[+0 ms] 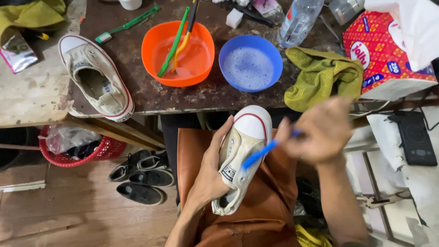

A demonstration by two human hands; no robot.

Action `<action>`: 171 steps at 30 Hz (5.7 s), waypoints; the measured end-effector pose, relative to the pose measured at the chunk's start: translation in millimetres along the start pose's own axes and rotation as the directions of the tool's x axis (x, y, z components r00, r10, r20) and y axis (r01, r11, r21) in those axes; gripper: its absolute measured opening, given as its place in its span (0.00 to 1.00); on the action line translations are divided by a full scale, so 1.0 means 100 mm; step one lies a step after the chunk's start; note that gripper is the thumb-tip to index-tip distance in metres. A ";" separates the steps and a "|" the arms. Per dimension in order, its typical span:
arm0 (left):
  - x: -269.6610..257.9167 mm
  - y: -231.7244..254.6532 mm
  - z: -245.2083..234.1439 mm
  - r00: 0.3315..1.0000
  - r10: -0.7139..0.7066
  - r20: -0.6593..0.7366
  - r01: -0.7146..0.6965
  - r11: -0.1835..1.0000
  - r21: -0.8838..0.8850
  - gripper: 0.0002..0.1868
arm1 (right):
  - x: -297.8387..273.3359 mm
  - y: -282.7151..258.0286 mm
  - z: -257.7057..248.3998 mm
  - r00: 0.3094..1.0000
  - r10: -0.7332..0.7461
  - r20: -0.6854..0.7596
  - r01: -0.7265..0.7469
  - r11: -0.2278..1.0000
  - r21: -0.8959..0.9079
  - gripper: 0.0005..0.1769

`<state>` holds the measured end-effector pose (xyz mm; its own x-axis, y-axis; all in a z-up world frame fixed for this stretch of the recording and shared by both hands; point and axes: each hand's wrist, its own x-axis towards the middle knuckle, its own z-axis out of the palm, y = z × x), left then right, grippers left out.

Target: The person scrubs a white canvas sneaker with a blue toothbrush dipped in soapy water, then wipes the shoe with a tissue. The task is performed at a cluttered workbench with cleaning supplies and another shoe nearby.

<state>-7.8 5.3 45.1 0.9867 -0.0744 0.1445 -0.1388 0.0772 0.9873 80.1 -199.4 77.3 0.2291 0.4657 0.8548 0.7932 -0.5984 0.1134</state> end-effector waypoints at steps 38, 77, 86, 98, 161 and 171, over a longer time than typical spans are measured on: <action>0.16 0.06 -0.05 0.995 0.069 0.072 -0.069 0.998 -0.003 0.43 | 0.33 0.07 -0.11 0.985 -0.014 0.171 0.008 0.999 0.032 0.18; 0.46 0.45 -0.52 0.900 -0.184 0.396 0.098 0.968 0.229 0.55 | 1.01 -0.06 0.28 0.890 -0.454 0.030 0.417 0.841 0.346 0.14; 0.50 0.44 -0.48 0.899 -0.103 0.425 0.007 0.975 0.223 0.54 | 1.04 0.07 0.30 0.907 -0.420 0.025 0.379 0.842 0.383 0.13; 0.57 0.51 -0.38 0.918 0.012 0.397 -0.102 0.973 0.206 0.48 | 0.87 0.25 0.24 0.951 -0.307 -0.017 0.300 0.912 0.280 0.14; 0.65 0.14 -0.36 0.994 0.107 0.005 -0.106 0.982 0.157 0.47 | 0.51 0.28 0.37 0.996 0.074 0.046 -0.074 0.997 -0.007 0.16; 0.74 0.03 -0.32 0.998 0.056 -0.015 -0.051 0.971 0.235 0.50 | 0.42 0.31 0.40 0.992 0.075 0.102 -0.076 0.997 0.004 0.19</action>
<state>67.8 32.0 57.1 0.9785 -0.0552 0.1988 -0.2050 -0.1545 0.9665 137.0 -172.7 96.8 0.3444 0.4836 0.8047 0.7756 -0.6295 0.0464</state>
